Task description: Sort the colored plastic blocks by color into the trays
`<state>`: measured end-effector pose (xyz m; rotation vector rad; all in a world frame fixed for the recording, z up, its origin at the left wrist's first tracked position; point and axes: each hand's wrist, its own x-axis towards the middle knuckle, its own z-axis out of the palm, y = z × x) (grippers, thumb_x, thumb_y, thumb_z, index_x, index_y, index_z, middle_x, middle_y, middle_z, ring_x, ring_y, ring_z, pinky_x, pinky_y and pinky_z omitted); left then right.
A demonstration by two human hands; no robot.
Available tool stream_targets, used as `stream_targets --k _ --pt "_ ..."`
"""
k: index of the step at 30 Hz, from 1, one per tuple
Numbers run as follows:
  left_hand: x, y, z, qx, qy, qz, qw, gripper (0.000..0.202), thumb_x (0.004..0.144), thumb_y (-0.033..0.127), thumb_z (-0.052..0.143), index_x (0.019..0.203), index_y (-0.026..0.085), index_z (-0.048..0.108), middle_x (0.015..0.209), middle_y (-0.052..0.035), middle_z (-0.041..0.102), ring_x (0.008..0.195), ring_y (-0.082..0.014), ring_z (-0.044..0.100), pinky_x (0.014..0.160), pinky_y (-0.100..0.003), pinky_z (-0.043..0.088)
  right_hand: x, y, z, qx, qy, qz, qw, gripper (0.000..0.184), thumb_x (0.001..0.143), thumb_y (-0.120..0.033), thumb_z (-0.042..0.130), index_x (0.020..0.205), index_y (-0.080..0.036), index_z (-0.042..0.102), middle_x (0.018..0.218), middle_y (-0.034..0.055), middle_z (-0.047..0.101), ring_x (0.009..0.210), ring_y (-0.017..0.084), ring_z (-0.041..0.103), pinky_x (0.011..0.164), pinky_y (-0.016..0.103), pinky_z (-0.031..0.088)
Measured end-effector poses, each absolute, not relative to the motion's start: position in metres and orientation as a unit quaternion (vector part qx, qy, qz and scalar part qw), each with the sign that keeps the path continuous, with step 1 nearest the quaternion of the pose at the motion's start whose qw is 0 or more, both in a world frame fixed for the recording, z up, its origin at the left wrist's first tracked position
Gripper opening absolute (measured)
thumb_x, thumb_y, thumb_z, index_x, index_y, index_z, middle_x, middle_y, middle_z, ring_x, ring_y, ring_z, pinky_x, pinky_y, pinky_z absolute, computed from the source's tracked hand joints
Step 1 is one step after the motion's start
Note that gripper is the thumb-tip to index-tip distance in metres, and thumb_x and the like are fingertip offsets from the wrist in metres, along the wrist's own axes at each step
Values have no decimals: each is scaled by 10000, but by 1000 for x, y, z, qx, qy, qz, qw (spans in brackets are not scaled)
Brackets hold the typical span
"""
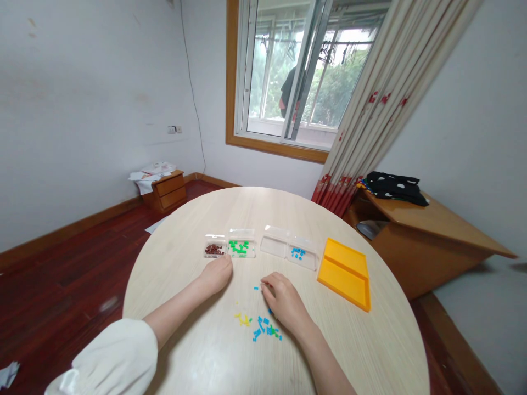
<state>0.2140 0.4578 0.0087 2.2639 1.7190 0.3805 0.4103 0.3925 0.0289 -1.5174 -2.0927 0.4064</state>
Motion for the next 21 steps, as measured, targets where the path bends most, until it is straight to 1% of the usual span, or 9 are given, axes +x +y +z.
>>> stream_targets --k 2,3,6,7,9,11,13,16,21 --pt "217 460 11 763 588 190 191 152 713 47 418 754 154 518 767 -153 617 773 -250 604 728 -337 431 410 392 29 -558 -774 149 259 170 821 -128 470 860 -156 633 859 65 635 850 178 566 776 276 422" --pt "220 462 14 738 585 239 238 125 706 57 450 700 170 502 718 -129 605 754 -244 597 723 -327 427 410 392 29 -557 -775 148 260 169 822 -129 470 863 -154 632 859 65 634 850 178 564 778 277 422" --pt "234 477 26 552 568 417 447 206 702 90 528 548 197 442 560 -41 521 672 -196 560 673 -274 424 410 391 29 -553 -777 147 263 163 821 -126 476 866 -150 631 860 65 632 851 178 562 783 281 422" --pt "239 483 30 462 555 451 524 221 707 97 538 532 193 444 527 -19 494 635 -177 544 644 -261 426 410 391 29 -551 -778 147 264 162 820 -124 478 868 -149 631 862 65 633 853 178 562 784 281 423" --pt "250 495 37 400 544 457 579 236 720 86 516 520 186 439 472 7 450 519 -144 498 565 -255 428 410 391 29 -549 -778 148 267 161 819 -121 480 870 -146 630 864 67 635 854 178 565 786 283 425" --pt "258 504 40 361 534 456 614 242 717 39 479 523 175 435 447 16 430 431 -115 446 506 -258 427 410 391 30 -547 -778 145 273 161 819 -120 480 872 -147 629 866 68 637 854 177 568 786 286 428" --pt "262 510 40 315 522 471 638 246 707 -15 441 539 164 432 453 17 431 404 -94 428 492 -251 434 410 391 31 -545 -779 141 277 160 819 -122 480 870 -151 629 865 67 638 852 177 571 782 289 432" --pt "263 513 39 245 506 516 646 244 706 -53 404 586 157 434 500 8 453 443 -83 467 533 -232 459 410 390 32 -542 -782 137 276 159 821 -126 480 869 -151 629 865 71 639 849 181 572 775 295 436" --pt "262 512 36 153 485 570 646 190 711 -23 405 655 150 462 595 -25 500 526 -97 525 583 -228 466 410 389 33 -535 -786 137 276 158 818 -128 486 865 -160 633 862 68 641 852 182 576 772 295 439"
